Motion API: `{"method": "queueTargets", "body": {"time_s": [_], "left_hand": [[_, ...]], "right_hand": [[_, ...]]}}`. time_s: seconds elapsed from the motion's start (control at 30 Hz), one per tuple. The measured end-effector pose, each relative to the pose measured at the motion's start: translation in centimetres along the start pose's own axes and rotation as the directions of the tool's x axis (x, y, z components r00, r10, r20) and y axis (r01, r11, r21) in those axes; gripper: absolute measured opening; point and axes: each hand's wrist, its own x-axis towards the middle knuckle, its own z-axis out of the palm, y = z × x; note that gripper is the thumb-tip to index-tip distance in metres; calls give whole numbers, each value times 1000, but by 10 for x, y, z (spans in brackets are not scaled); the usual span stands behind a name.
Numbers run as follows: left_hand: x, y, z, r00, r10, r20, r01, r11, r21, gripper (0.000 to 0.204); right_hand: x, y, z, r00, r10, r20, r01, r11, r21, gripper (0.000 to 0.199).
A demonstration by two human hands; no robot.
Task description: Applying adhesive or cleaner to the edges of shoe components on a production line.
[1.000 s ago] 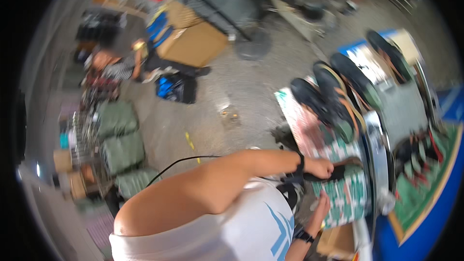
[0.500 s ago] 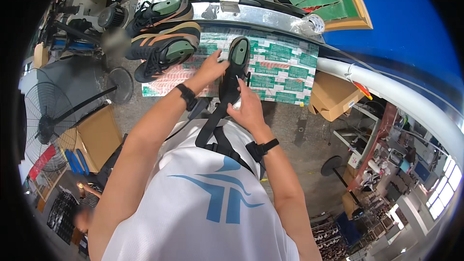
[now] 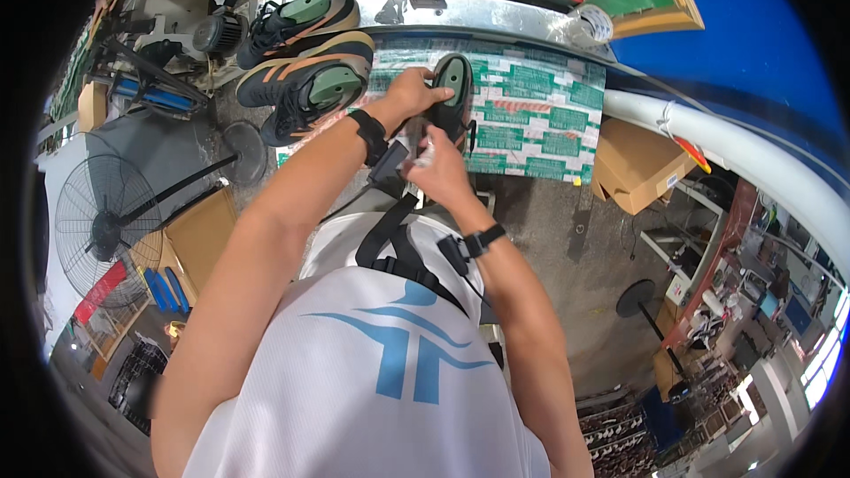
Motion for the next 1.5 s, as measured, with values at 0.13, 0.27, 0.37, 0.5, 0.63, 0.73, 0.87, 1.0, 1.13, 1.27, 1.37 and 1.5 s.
{"method": "queueTargets", "body": {"time_s": [0.13,0.27,0.37,0.5,0.63,0.73,0.87,1.0,1.13,1.27,1.37,1.5], "left_hand": [[2,0,-3,996,-9,87,11,1000,-18,78],[10,-14,0,991,-59,119,67,996,-66,81],[7,-12,8,978,-103,182,141,967,-212,90],[-8,7,8,986,-116,121,148,942,-300,98],[-6,-3,16,991,-28,131,67,950,-305,117],[-6,1,15,983,-108,147,165,870,-464,113],[-16,19,12,992,-80,102,119,868,-481,80],[-14,10,8,984,-61,167,141,838,-527,104],[-7,8,9,980,-141,140,193,840,-506,86],[-13,15,6,978,-127,163,184,895,-407,96],[-6,4,10,980,-133,147,177,918,-354,99],[-8,6,5,967,-107,233,209,857,-471,106]], "right_hand": [[-16,-3,38,958,-186,218,215,970,-116,68],[-32,-29,-3,959,-65,274,87,994,-67,73],[-33,10,-23,985,-92,-148,75,990,-119,86],[-17,27,-26,971,-129,-202,85,973,-213,86],[-13,37,-28,958,-233,-169,184,947,-262,86],[-32,19,-52,975,-222,6,200,867,-457,86],[-94,-17,-54,983,-183,19,165,834,-526,87],[-143,-13,-49,994,-107,-23,86,890,-448,88],[-125,7,-44,990,-91,-110,47,937,-345,88],[-63,21,-32,959,-219,-178,148,927,-344,90],[-31,32,-22,932,-319,-170,231,888,-397,91],[-31,46,-13,928,-359,-98,284,853,-437,92]]}}
